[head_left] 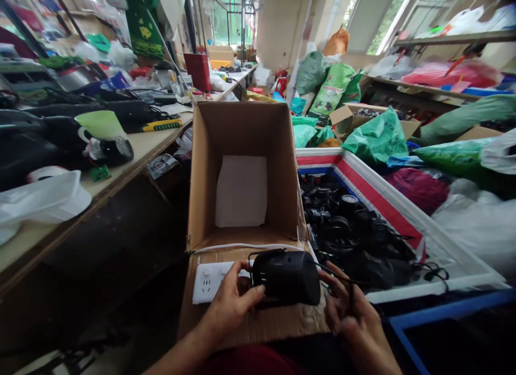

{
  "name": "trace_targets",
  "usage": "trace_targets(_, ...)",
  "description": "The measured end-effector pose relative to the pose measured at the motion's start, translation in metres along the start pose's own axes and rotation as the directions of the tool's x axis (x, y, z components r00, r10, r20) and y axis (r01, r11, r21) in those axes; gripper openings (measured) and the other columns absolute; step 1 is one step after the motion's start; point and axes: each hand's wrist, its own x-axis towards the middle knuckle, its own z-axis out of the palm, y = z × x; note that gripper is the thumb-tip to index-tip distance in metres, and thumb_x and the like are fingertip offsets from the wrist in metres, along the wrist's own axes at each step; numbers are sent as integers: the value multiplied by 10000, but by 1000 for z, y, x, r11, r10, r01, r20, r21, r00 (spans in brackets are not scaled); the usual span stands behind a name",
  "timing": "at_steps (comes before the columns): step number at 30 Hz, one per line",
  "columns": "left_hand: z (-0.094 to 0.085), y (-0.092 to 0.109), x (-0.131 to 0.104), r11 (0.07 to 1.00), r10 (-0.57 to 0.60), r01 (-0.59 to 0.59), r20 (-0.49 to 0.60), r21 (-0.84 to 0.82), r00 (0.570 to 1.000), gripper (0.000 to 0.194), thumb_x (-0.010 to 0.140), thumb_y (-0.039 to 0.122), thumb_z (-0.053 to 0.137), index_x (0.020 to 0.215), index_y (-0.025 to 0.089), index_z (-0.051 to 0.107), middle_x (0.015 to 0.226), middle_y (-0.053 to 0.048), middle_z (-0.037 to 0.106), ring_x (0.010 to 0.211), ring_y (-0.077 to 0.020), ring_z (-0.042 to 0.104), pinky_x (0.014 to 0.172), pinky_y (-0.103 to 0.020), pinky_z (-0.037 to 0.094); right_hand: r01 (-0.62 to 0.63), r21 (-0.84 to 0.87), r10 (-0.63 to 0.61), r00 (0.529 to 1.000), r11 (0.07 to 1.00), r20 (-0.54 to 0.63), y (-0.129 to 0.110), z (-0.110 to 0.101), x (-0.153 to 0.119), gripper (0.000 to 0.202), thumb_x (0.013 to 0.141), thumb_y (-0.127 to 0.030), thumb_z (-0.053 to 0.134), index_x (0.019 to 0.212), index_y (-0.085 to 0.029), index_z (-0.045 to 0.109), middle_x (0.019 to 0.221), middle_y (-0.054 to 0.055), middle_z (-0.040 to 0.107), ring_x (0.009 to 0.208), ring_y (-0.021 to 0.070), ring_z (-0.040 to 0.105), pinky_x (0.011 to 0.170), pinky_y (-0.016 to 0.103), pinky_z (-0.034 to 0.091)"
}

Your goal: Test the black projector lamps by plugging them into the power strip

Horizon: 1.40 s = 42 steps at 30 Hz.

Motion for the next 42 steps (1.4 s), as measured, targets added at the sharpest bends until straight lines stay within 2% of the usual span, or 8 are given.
trace_targets(4, 4, 2, -8, 967, 82, -80, 1, 240, 997, 377, 721, 287, 645, 1056, 179, 510, 833, -67, 651, 756, -239, 603, 717, -359, 469, 104, -231, -106, 994, 967, 5, 2, 15, 0, 903, 584, -701, 697, 1320, -253, 427, 1228, 120, 632, 1076, 312, 628, 876, 401, 548)
trace_targets(8, 1, -21, -17, 950, 156, -104, -163, 293, 974, 400, 697, 333, 716, 1047, 195, 582, 983, -135, 666, 890, -316, 609, 835, -407, 446, 234, -622, -317, 948, 747, -23, 11, 35, -6, 764, 658, -508, 716, 1288, -217, 399, 1105, 132, 655, 962, 305, 670, 823, 428, 573)
trace_targets(12, 3, -32, -22, 954, 180, -116, -217, 277, 959, 288, 703, 325, 718, 951, 209, 627, 992, -142, 673, 863, -300, 607, 847, -399, 439, 284, -757, -449, 894, 589, -14, 15, 49, -7, 719, 695, -429, 702, 1310, -215, 398, 1220, 169, 589, 1083, 334, 614, 877, 484, 545)
trace_targets(16, 4, -16, -17, 961, 129, -100, -100, 257, 987, 147, 783, 307, 619, 885, 205, 588, 727, -46, 667, 634, -209, 587, 626, -326, 465, 256, -657, -360, 933, 709, -25, 8, 45, 1, 788, 681, -511, 716, 1331, -186, 411, 1260, 154, 595, 1137, 320, 590, 899, 430, 538)
trace_targets(20, -14, 2, -8, 999, -49, 50, -78, 7, 996, 333, 787, 401, 606, 997, 192, 453, 628, -2, 650, 562, -192, 627, 522, -308, 521, -21, -508, -113, 966, 861, -232, -3, 20, 12, 418, 800, -579, 546, 959, -203, 634, 830, 55, 688, 769, 223, 655, 690, 328, 537)
trace_targets(27, -55, 34, -7, 953, 30, -89, -203, -289, 979, 485, 700, 386, 753, 1013, 181, 444, 674, 6, 692, 601, -184, 679, 543, -335, 598, 102, -717, -200, 978, 690, -54, -5, -5, 32, 434, 850, -572, 463, 795, -211, 697, 868, 80, 577, 825, 227, 577, 761, 384, 461)
trace_targets(33, -60, 37, -7, 923, 42, -116, -204, -366, 978, 500, 668, 354, 788, 1007, 172, 469, 687, -8, 711, 605, -188, 682, 503, -322, 599, 36, -473, -18, 999, 880, 42, 2, 10, 43, 366, 757, -549, 633, 845, -196, 675, 776, 54, 686, 706, 199, 640, 640, 312, 523)
trace_targets(42, -55, 17, 3, 912, 1, -65, -156, -404, 988, 455, 707, 345, 753, 992, 179, 440, 614, 8, 694, 555, -174, 673, 512, -309, 587, 21, -539, -60, 997, 842, -54, 30, 18, 49, 407, 776, -561, 614, 920, -180, 619, 717, 67, 715, 655, 220, 683, 622, 329, 555)
